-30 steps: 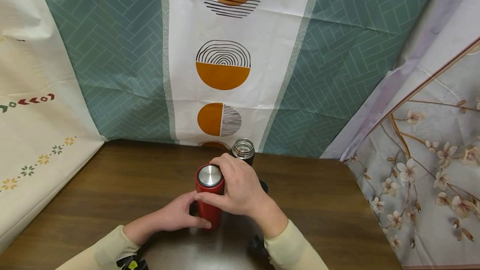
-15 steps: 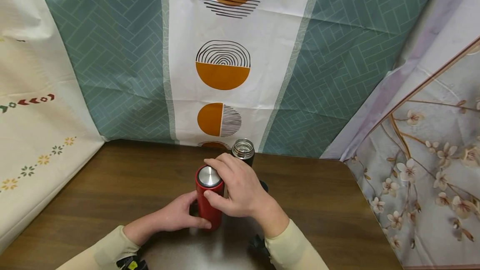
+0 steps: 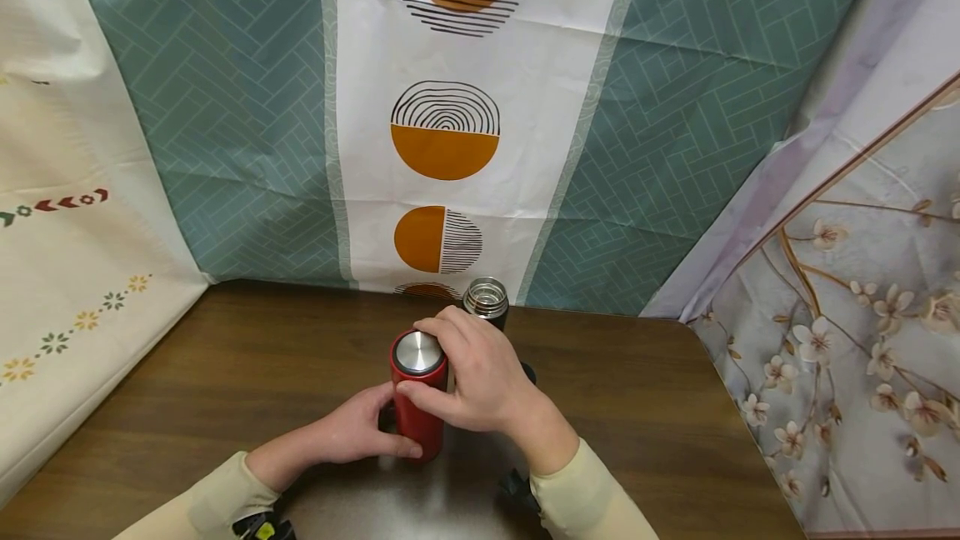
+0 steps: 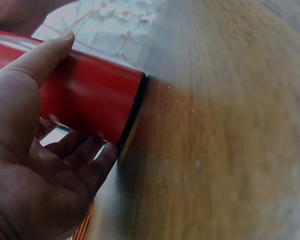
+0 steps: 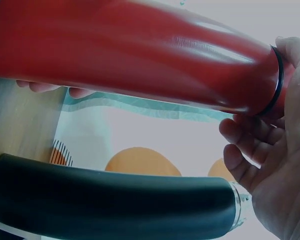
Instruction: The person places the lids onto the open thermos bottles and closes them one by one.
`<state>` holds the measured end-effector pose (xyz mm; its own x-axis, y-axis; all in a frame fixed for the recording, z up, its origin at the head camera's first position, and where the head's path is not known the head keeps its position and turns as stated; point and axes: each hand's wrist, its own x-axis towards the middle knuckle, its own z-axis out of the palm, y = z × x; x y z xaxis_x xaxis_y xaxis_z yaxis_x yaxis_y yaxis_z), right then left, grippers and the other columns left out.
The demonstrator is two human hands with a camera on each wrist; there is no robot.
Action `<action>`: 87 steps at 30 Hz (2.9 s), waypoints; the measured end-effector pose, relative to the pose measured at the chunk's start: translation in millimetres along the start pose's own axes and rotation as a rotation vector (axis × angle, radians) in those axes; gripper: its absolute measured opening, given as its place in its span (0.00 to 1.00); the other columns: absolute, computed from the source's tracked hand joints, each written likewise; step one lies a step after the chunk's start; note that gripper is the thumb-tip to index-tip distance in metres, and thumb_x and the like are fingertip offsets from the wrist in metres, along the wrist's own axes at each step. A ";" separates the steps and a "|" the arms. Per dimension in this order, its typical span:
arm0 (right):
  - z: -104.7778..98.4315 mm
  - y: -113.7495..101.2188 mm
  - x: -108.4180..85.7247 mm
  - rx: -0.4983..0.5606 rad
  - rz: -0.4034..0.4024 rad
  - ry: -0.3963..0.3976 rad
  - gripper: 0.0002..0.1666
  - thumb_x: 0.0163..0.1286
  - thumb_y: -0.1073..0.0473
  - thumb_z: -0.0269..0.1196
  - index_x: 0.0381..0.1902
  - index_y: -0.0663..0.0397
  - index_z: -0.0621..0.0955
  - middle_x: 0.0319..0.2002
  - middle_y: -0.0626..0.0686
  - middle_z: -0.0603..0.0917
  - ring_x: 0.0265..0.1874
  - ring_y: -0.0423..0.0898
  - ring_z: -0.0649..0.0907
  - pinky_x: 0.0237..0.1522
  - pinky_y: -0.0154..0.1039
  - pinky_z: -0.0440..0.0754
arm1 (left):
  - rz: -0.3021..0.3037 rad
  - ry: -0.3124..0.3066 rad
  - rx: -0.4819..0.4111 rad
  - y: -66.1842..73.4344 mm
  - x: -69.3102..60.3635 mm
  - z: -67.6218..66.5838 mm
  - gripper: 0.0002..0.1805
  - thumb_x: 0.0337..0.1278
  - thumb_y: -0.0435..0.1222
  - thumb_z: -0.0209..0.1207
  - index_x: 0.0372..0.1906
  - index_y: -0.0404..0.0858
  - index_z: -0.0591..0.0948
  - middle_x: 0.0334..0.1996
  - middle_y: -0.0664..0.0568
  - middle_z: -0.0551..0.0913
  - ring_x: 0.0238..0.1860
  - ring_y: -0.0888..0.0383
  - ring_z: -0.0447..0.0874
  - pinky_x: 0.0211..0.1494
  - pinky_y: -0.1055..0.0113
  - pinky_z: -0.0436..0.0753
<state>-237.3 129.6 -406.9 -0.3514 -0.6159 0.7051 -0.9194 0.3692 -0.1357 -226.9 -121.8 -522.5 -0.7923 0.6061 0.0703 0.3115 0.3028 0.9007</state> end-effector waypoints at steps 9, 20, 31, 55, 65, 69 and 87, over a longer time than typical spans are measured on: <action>2.0 -2.3 0.6 -0.014 0.058 0.034 0.39 0.66 0.27 0.77 0.56 0.51 0.82 0.46 0.44 0.85 0.43 0.41 0.85 0.44 0.39 0.85 | -0.006 0.010 0.023 -0.9 -0.6 0.2 0.37 0.62 0.53 0.80 0.74 0.63 0.77 0.66 0.66 0.83 0.70 0.54 0.79 0.71 0.44 0.78; 3.0 -3.7 0.4 -0.013 0.100 -0.005 0.40 0.63 0.30 0.81 0.57 0.51 0.79 0.47 0.45 0.84 0.44 0.42 0.85 0.45 0.40 0.86 | -0.009 0.018 0.012 -1.1 0.0 0.5 0.37 0.62 0.54 0.80 0.73 0.66 0.77 0.66 0.69 0.84 0.70 0.55 0.79 0.72 0.43 0.76; 1.8 0.0 -3.2 0.032 0.036 -0.080 0.38 0.78 0.40 0.61 0.78 0.54 0.75 0.62 0.51 0.82 0.59 0.46 0.82 0.59 0.46 0.84 | -0.007 0.010 0.006 -0.5 1.7 1.1 0.34 0.62 0.53 0.80 0.71 0.65 0.79 0.64 0.68 0.84 0.69 0.56 0.80 0.72 0.47 0.78; 1.3 -3.7 0.7 -0.023 0.029 0.022 0.38 0.71 0.29 0.74 0.60 0.52 0.82 0.48 0.46 0.84 0.46 0.42 0.84 0.46 0.39 0.85 | -0.013 0.001 0.009 0.5 -0.7 -0.3 0.36 0.64 0.52 0.79 0.74 0.61 0.77 0.67 0.65 0.83 0.71 0.53 0.78 0.72 0.43 0.77; 2.8 -2.9 0.9 -0.028 0.075 0.017 0.42 0.61 0.28 0.81 0.57 0.51 0.81 0.48 0.45 0.84 0.47 0.42 0.84 0.48 0.40 0.86 | -0.006 0.005 0.014 0.5 -0.7 0.4 0.36 0.63 0.50 0.80 0.74 0.58 0.78 0.66 0.64 0.84 0.71 0.52 0.79 0.71 0.42 0.77; 2.7 -2.5 0.3 -0.037 0.057 -0.007 0.43 0.69 0.27 0.74 0.65 0.53 0.80 0.52 0.47 0.85 0.50 0.43 0.84 0.50 0.42 0.86 | -0.016 0.006 0.014 -0.3 -0.7 0.4 0.35 0.63 0.52 0.79 0.73 0.62 0.78 0.65 0.67 0.84 0.71 0.54 0.79 0.72 0.43 0.77; 1.9 -1.6 -1.2 -0.019 -0.035 -0.033 0.34 0.79 0.41 0.63 0.73 0.54 0.79 0.57 0.49 0.84 0.53 0.45 0.83 0.55 0.42 0.85 | -0.007 0.011 0.008 1.0 -0.6 0.4 0.33 0.62 0.53 0.79 0.70 0.64 0.79 0.63 0.68 0.85 0.68 0.57 0.80 0.71 0.48 0.78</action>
<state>-235.7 128.5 -408.9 -0.3253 -0.6513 0.6856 -0.9278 0.3601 -0.0981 -225.9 -121.6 -521.8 -0.8001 0.5959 0.0681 0.3099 0.3134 0.8976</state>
